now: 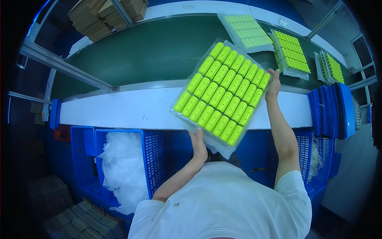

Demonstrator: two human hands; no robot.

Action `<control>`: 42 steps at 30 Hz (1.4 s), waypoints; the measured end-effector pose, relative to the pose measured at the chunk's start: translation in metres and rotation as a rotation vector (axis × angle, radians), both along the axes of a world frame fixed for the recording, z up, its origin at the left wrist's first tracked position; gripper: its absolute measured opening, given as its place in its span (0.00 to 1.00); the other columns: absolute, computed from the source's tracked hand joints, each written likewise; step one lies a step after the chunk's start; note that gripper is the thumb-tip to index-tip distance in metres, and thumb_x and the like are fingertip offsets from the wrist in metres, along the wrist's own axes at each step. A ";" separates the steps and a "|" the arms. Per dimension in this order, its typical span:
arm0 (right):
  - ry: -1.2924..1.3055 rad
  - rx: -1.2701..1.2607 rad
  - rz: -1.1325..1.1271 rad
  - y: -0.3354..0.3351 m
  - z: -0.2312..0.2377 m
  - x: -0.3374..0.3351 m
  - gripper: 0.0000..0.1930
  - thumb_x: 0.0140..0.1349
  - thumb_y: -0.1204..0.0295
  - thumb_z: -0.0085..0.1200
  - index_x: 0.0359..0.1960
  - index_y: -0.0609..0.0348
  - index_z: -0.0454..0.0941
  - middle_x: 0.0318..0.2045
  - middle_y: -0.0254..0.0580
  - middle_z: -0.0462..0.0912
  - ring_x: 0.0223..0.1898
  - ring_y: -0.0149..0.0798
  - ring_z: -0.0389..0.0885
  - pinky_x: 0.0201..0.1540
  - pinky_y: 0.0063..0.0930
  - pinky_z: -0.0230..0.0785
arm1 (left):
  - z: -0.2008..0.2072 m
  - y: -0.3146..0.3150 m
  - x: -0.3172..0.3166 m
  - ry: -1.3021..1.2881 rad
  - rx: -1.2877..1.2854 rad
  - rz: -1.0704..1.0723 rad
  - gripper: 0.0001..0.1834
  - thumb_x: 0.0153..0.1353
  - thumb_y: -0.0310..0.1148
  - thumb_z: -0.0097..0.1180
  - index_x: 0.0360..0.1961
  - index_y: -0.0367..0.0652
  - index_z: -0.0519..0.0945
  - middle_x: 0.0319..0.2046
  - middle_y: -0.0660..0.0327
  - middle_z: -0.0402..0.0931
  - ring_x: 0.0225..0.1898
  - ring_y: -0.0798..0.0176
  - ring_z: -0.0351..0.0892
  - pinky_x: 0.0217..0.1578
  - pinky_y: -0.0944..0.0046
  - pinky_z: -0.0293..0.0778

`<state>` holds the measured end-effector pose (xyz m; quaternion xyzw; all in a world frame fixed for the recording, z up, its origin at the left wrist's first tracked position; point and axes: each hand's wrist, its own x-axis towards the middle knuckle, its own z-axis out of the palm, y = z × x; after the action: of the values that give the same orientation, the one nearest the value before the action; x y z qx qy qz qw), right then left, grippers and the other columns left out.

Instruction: The person stacks blue plastic trays and secures them with rubber bands. They then pick up trays containing yellow cylindrical items, wrap them in white protective sheets, and place them into blue plastic crates.

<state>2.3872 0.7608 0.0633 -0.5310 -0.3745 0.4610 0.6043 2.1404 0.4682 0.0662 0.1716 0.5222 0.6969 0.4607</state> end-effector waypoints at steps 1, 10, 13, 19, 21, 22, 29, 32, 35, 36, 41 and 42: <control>0.052 -0.002 -0.031 0.014 0.008 0.002 0.37 0.73 0.42 0.39 0.61 0.68 0.73 0.59 0.51 0.78 0.62 0.43 0.73 0.66 0.39 0.57 | 0.011 -0.019 0.013 0.000 -0.019 -0.104 0.40 0.77 0.56 0.34 0.76 0.35 0.48 0.75 0.51 0.50 0.76 0.54 0.48 0.72 0.53 0.50; 0.421 -0.678 0.749 -0.079 -0.082 0.115 0.39 0.71 0.39 0.40 0.69 0.62 0.66 0.65 0.50 0.73 0.68 0.45 0.68 0.71 0.47 0.51 | -0.024 0.042 -0.047 0.042 -0.354 -0.142 0.53 0.69 0.73 0.26 0.76 0.34 0.50 0.74 0.39 0.49 0.75 0.42 0.50 0.73 0.41 0.45; 0.404 -0.692 0.764 -0.100 -0.096 0.124 0.39 0.71 0.39 0.41 0.68 0.62 0.67 0.65 0.49 0.73 0.68 0.45 0.68 0.71 0.47 0.52 | -0.059 0.081 0.016 -0.273 -0.269 -0.338 0.44 0.73 0.66 0.32 0.74 0.39 0.56 0.72 0.51 0.59 0.72 0.54 0.59 0.71 0.52 0.53; 0.374 -0.692 0.827 -0.100 -0.122 0.118 0.38 0.71 0.40 0.42 0.67 0.62 0.68 0.64 0.49 0.74 0.67 0.45 0.69 0.70 0.46 0.54 | -0.088 0.086 0.043 -0.651 -0.063 -0.463 0.31 0.76 0.53 0.39 0.67 0.39 0.67 0.59 0.53 0.75 0.56 0.56 0.79 0.58 0.52 0.75; 0.254 -0.656 0.880 -0.066 -0.123 0.123 0.37 0.71 0.41 0.42 0.67 0.62 0.68 0.64 0.49 0.74 0.67 0.45 0.70 0.69 0.46 0.54 | -0.088 0.080 0.043 -0.606 -0.120 -0.469 0.32 0.76 0.53 0.39 0.67 0.38 0.67 0.59 0.52 0.75 0.57 0.55 0.79 0.59 0.52 0.74; 0.141 -0.606 0.898 -0.035 -0.120 0.123 0.37 0.71 0.41 0.42 0.67 0.62 0.68 0.64 0.49 0.74 0.66 0.45 0.70 0.69 0.46 0.55 | -0.089 0.075 0.039 -0.573 -0.150 -0.444 0.32 0.76 0.53 0.39 0.68 0.38 0.66 0.60 0.51 0.74 0.57 0.55 0.78 0.60 0.52 0.73; 0.224 -0.430 0.262 0.253 -0.091 0.047 0.51 0.57 0.38 0.62 0.69 0.66 0.61 0.61 0.55 0.72 0.54 0.45 0.78 0.46 0.37 0.72 | -0.112 0.045 0.014 -0.384 -0.334 -0.214 0.34 0.76 0.55 0.37 0.68 0.36 0.65 0.62 0.49 0.71 0.60 0.52 0.76 0.63 0.51 0.68; 0.207 -0.456 0.066 0.326 -0.105 0.038 0.17 0.60 0.57 0.66 0.36 0.58 0.80 0.31 0.38 0.80 0.28 0.34 0.79 0.27 0.28 0.66 | -0.112 0.053 -0.015 -0.259 -0.349 -0.109 0.35 0.76 0.56 0.37 0.69 0.35 0.64 0.63 0.47 0.70 0.61 0.51 0.75 0.65 0.50 0.66; 0.457 -0.302 0.185 0.317 -0.068 -0.004 0.11 0.64 0.67 0.60 0.40 0.63 0.77 0.35 0.43 0.81 0.32 0.36 0.82 0.30 0.26 0.72 | -0.089 0.051 -0.041 0.010 -0.349 0.146 0.37 0.76 0.57 0.36 0.69 0.34 0.64 0.64 0.46 0.69 0.62 0.50 0.74 0.66 0.50 0.64; 0.604 -0.223 0.240 0.310 -0.041 -0.010 0.11 0.65 0.68 0.59 0.42 0.63 0.76 0.36 0.44 0.81 0.33 0.38 0.83 0.33 0.27 0.75 | -0.035 0.078 -0.027 0.215 -0.441 0.226 0.41 0.75 0.59 0.33 0.70 0.30 0.60 0.67 0.42 0.64 0.66 0.46 0.69 0.70 0.48 0.55; 0.942 -0.006 0.451 0.229 0.134 -0.042 0.13 0.68 0.72 0.53 0.51 0.66 0.72 0.39 0.47 0.81 0.41 0.45 0.86 0.44 0.36 0.82 | 0.125 0.174 0.002 0.791 0.131 0.136 0.34 0.66 0.31 0.59 0.70 0.34 0.61 0.68 0.46 0.63 0.69 0.50 0.64 0.70 0.50 0.57; 0.960 0.024 0.477 0.209 0.159 -0.043 0.14 0.68 0.72 0.53 0.51 0.67 0.72 0.40 0.48 0.81 0.42 0.46 0.86 0.45 0.37 0.82 | 0.155 0.201 0.024 0.906 0.183 0.007 0.42 0.59 0.28 0.65 0.72 0.36 0.58 0.70 0.47 0.60 0.72 0.50 0.60 0.71 0.51 0.54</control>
<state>2.3437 0.9697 0.2223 -0.1537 -0.1717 0.7723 0.5920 2.1642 0.6697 0.2210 0.4972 0.6077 0.5965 0.1665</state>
